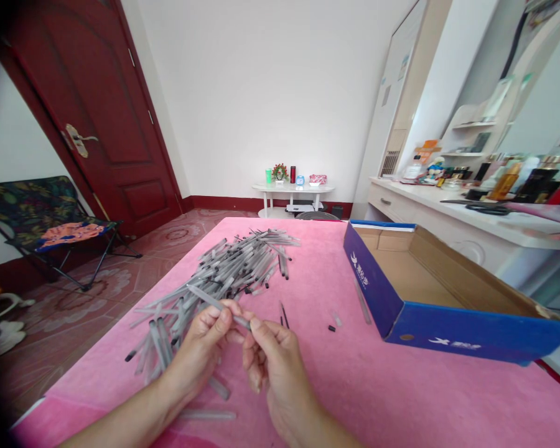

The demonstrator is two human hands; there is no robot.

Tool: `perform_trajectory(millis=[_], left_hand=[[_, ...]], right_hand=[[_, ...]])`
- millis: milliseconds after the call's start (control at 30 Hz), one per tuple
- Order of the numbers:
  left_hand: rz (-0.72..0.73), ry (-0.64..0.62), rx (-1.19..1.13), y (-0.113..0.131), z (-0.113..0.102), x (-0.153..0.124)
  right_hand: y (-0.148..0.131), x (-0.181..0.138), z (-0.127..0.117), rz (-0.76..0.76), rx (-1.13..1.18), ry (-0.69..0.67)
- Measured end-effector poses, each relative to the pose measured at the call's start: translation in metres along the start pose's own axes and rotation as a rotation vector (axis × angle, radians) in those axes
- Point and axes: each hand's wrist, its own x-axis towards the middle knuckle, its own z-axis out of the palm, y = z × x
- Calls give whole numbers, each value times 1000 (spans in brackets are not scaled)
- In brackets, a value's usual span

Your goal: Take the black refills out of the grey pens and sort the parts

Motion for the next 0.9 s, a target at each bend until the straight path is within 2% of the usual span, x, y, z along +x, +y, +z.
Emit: perform_trajectory(millis=[233, 500, 567, 767, 900], left_hand=[[-90, 12, -226, 2, 7, -4], [-127, -22, -238, 5, 9, -2], [-123, -32, -202, 10, 12, 5], [-27, -70, -76, 18, 31, 38], [53, -46, 4, 13, 40, 49]], right_hand=[[2, -4, 6, -108, -73, -4], [-3, 0, -5, -301, -495, -2], [-8, 3, -7, -306, -469, -22], [-30, 15, -8, -134, -63, -110], [-36, 21, -17, -126, -111, -77]])
